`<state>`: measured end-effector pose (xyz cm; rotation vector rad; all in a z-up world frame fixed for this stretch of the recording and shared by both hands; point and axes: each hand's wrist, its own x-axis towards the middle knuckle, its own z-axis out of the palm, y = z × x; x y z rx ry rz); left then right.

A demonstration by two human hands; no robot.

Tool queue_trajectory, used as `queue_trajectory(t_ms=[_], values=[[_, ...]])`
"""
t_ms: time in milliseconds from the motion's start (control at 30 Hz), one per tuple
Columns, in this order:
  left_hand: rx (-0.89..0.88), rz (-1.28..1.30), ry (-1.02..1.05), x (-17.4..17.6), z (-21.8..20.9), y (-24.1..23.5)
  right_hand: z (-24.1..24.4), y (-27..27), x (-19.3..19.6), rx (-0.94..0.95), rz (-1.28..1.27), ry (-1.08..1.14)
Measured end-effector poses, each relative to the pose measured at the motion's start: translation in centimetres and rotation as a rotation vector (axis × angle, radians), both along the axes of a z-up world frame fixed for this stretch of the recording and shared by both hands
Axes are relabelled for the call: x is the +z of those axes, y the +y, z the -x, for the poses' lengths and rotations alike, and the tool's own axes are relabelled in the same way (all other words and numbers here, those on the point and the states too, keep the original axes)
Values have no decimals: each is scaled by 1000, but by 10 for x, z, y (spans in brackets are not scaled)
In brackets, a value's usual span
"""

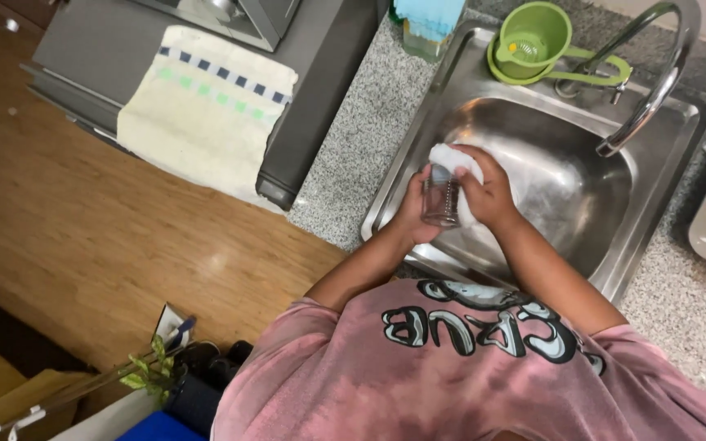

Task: The person dries several clear glasses with a white cloth. They pick up each glass from a dish rack, wipe it thoroughly, and place it back in the rack.

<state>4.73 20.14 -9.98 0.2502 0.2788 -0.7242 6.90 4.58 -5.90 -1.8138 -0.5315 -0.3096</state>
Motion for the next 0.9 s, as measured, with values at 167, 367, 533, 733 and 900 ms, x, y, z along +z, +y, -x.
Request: queue_trajectory(t_ms=[167, 367, 533, 733, 900], values=[[-171, -635, -98, 53, 7, -5, -10, -21, -19, -155, 69, 141], [-75, -726, -155, 66, 15, -30, 8, -9, 26, -173, 244, 8], [-51, -619, -176, 22, 5, -36, 20, 1, 39, -171, 168, -198], [-40, -541, -93, -18, -7, -36, 49, 0, 41, -69, 284, -184], [-14, -481, -34, -31, 0, -45, 31, -18, 17, -67, 60, -35]])
